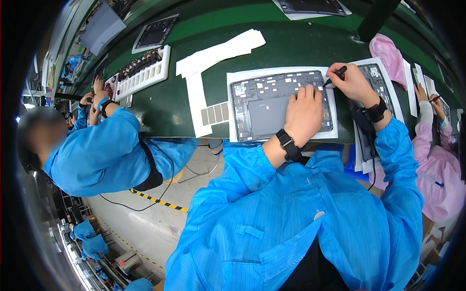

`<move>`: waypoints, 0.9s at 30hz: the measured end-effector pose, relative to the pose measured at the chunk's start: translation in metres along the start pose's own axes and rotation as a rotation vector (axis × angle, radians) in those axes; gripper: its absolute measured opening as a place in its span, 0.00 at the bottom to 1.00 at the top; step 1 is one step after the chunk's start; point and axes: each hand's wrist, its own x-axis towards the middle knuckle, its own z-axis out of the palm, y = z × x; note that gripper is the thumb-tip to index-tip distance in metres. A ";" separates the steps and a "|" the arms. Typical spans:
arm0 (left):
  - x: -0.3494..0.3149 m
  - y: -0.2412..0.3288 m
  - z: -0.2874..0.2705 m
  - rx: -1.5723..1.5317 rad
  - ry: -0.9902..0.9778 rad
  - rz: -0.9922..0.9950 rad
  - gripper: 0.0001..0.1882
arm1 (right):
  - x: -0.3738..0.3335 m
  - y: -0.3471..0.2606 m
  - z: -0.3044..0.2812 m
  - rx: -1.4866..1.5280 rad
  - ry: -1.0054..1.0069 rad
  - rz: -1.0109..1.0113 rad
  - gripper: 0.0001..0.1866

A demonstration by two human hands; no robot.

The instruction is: Marking components with a pen and assembling internal parts into a tablet or laptop chassis at a factory workstation.

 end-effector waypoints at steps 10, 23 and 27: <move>-0.001 -0.002 0.001 -0.007 0.017 0.003 0.23 | -0.002 -0.007 0.000 -0.163 0.019 0.053 0.08; -0.003 -0.003 0.002 -0.020 0.018 0.006 0.25 | -0.002 0.000 0.003 -0.021 0.000 0.074 0.08; -0.003 -0.004 0.004 -0.022 0.036 0.009 0.25 | -0.002 0.007 0.002 0.020 0.023 0.073 0.09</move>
